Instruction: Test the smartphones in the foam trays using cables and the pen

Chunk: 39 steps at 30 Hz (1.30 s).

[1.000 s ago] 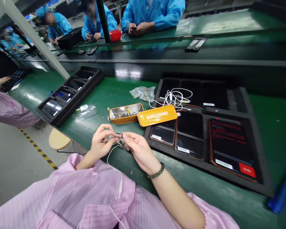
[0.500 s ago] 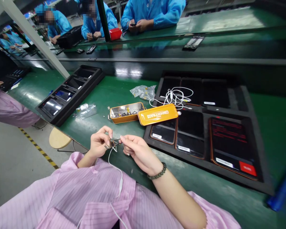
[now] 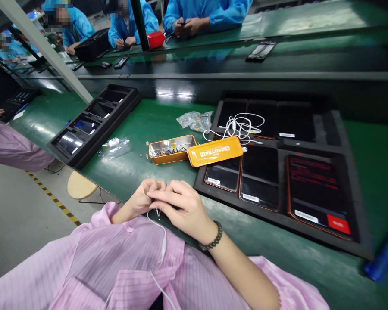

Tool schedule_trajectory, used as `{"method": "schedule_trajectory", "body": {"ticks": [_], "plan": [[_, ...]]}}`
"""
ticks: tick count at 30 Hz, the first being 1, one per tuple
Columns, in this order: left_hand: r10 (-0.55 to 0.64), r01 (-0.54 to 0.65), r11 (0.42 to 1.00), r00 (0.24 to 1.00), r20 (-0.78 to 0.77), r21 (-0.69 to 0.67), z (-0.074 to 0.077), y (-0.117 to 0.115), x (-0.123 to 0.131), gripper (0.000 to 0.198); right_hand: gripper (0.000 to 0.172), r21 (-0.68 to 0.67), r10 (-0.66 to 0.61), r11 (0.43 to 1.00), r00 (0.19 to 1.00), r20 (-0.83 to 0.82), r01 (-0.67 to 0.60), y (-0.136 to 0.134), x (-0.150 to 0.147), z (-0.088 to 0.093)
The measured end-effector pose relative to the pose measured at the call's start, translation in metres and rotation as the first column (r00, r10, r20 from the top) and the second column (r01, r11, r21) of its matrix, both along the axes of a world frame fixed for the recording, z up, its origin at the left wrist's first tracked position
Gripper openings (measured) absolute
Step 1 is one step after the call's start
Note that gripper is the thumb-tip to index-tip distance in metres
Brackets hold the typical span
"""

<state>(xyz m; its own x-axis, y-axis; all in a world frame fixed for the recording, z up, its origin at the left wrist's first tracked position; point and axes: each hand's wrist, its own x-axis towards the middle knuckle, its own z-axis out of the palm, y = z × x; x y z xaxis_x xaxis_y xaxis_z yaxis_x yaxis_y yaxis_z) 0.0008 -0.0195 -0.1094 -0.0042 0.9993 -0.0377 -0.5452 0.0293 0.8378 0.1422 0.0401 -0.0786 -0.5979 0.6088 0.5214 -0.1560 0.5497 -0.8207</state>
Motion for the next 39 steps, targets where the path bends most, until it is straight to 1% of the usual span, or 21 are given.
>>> {"method": "schedule_trajectory", "body": {"ticks": [3,6,11,13,15,20,25,28,30,33,35,37,39], "plan": [[-0.017,0.02,0.999,0.994,0.11,-0.03,0.001,-0.001,0.004,0.07,0.007,0.102,-0.066,0.992,0.997,-0.027,0.069,0.001,-0.001,-0.002],[-0.023,0.035,0.997,0.982,0.187,-0.064,0.001,-0.003,0.007,0.068,0.002,0.164,-0.053,0.985,0.998,-0.026,0.056,0.002,-0.002,0.0],[-0.015,0.043,0.99,0.979,0.205,-0.132,-0.001,-0.005,0.008,0.063,0.014,0.188,-0.032,0.982,0.998,0.058,0.02,0.003,-0.002,0.005],[-0.013,0.045,0.987,0.98,0.2,-0.157,-0.002,-0.005,0.008,0.062,0.015,0.203,-0.029,0.979,0.998,0.063,0.016,0.003,-0.002,0.006],[-0.007,0.046,0.982,0.978,0.207,-0.185,-0.002,-0.005,0.008,0.06,0.016,0.232,-0.051,0.972,0.998,0.047,0.039,0.003,-0.002,0.005],[0.007,0.05,0.974,0.968,0.25,-0.222,0.004,-0.003,0.011,0.061,0.017,0.335,-0.141,0.932,0.99,-0.015,0.138,0.003,-0.004,0.001],[0.069,0.026,0.967,0.929,0.364,-0.252,0.007,0.0,0.013,0.055,0.016,0.458,-0.135,0.876,0.989,-0.065,0.15,0.003,-0.006,-0.006],[0.078,0.039,0.962,0.91,0.406,-0.271,0.006,0.0,0.014,0.051,0.014,0.485,-0.141,0.858,0.986,-0.091,0.167,0.003,-0.008,-0.009],[0.072,0.049,0.961,0.906,0.418,-0.272,0.006,0.0,0.013,0.052,0.012,0.483,-0.153,0.857,0.984,-0.093,0.179,0.003,-0.008,-0.01],[0.063,0.057,0.961,0.908,0.414,-0.27,0.008,-0.001,0.013,0.055,0.008,0.451,-0.172,0.873,0.983,-0.071,0.185,0.003,-0.008,-0.01],[0.06,0.057,0.963,0.908,0.414,-0.264,0.01,0.0,0.013,0.057,0.007,0.443,-0.162,0.88,0.985,-0.062,0.173,0.003,-0.007,-0.011],[0.074,0.041,0.965,0.905,0.419,-0.26,0.011,0.0,0.013,0.058,0.009,0.472,-0.148,0.866,0.986,-0.071,0.164,0.003,-0.006,-0.012],[0.103,0.014,0.965,0.899,0.425,-0.263,0.011,0.001,0.013,0.058,0.012,0.525,-0.146,0.834,0.986,-0.083,0.168,0.004,-0.004,-0.013]]}}
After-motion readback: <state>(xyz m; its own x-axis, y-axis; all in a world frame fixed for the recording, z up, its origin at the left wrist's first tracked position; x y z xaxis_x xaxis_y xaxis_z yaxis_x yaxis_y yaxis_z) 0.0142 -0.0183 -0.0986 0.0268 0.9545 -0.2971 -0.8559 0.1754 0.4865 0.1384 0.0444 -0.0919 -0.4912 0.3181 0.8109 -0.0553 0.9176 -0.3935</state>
